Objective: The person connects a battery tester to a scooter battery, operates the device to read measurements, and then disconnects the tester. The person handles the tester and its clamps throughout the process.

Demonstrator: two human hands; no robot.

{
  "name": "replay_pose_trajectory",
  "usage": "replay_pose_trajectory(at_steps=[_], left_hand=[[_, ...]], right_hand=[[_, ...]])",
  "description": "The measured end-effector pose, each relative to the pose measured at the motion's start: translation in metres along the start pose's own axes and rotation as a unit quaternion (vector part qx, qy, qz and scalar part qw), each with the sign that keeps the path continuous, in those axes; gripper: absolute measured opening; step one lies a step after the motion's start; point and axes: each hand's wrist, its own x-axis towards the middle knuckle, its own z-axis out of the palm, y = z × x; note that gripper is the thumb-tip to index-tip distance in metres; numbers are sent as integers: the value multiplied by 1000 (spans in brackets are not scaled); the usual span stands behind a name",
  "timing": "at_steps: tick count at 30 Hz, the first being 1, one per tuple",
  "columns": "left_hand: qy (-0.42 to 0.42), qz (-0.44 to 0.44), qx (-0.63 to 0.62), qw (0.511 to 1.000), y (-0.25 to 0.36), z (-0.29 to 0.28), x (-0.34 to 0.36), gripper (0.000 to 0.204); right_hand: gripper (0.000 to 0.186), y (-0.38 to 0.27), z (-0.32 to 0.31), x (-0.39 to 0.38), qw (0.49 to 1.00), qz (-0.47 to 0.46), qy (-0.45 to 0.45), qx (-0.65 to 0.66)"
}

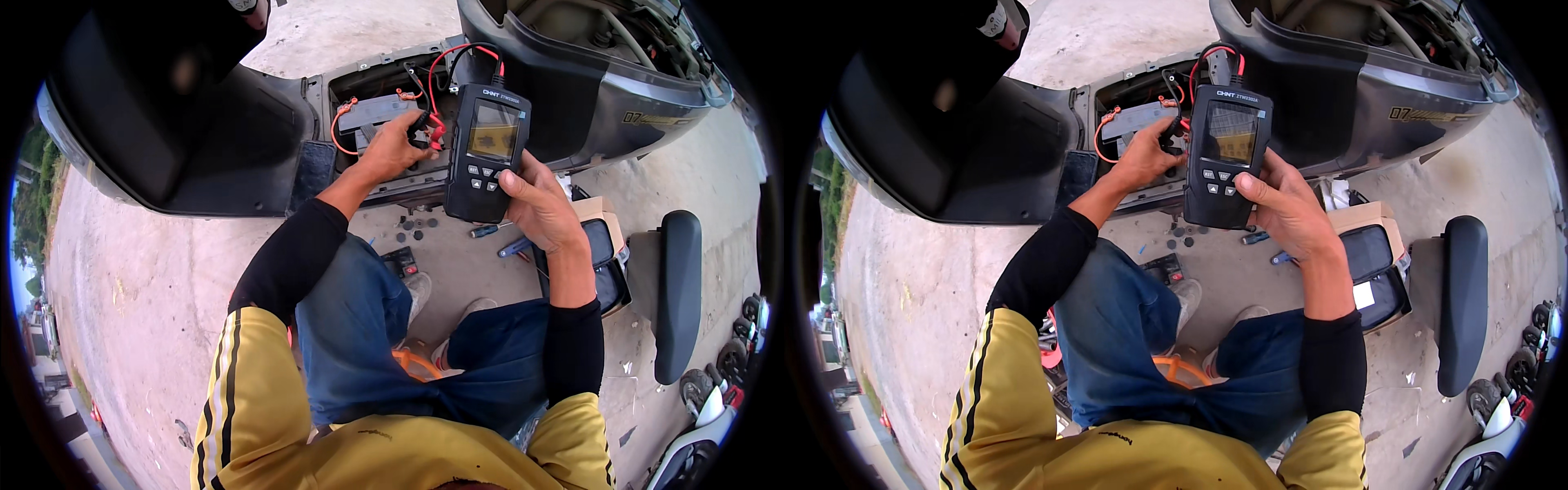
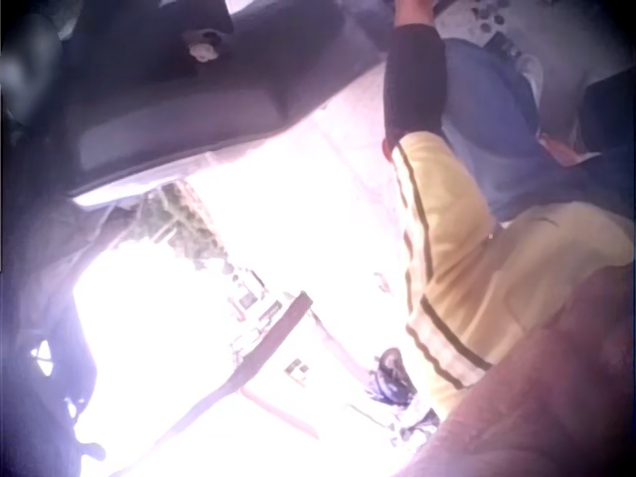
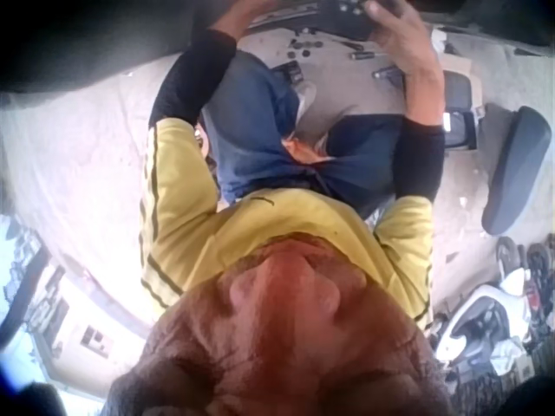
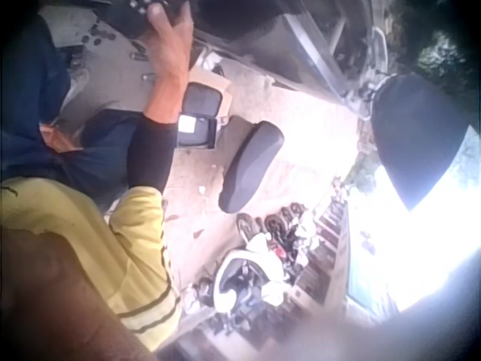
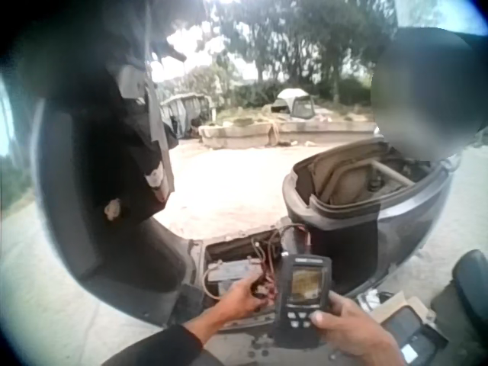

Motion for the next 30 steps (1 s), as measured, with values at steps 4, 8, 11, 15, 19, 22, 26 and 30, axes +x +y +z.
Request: replay_pose_trajectory(at_steps=[4, 8, 11, 15, 19, 22, 26, 30], left_hand=[[-13, -1, -51, 999, 5, 6, 1, 47], [-23, 7, -36, 999, 13, 7, 2, 45], [-6, 37, 10, 999, 26, 9, 3, 42], [1, 50, 31, 998, 26, 10, 7, 39], [20, 38, 39, 998, 32, 10, 10, 38], [73, 23, 2, 997, 16, 7, 19, 41], [137, 15, -106, 985, 22, 0, 28, 46], [54, -28, -282, 958, 62, -9, 11, 58]], right_hand=[[75, 0, 5, 3, 1000, 10, 8, -7], [78, 4, 2, 4, 1000, 9, 18, -14], [78, 3, 4, 3, 1000, 11, 23, -13], [77, 3, 6, -1, 999, 12, 33, -13], [76, 0, 7, -7, 999, 4, 36, -18], [75, -2, 10, -10, 999, -1, 32, -17], [74, -3, 9, -15, 999, 5, 34, -13], [75, -7, 11, -22, 999, -15, 36, 2]])
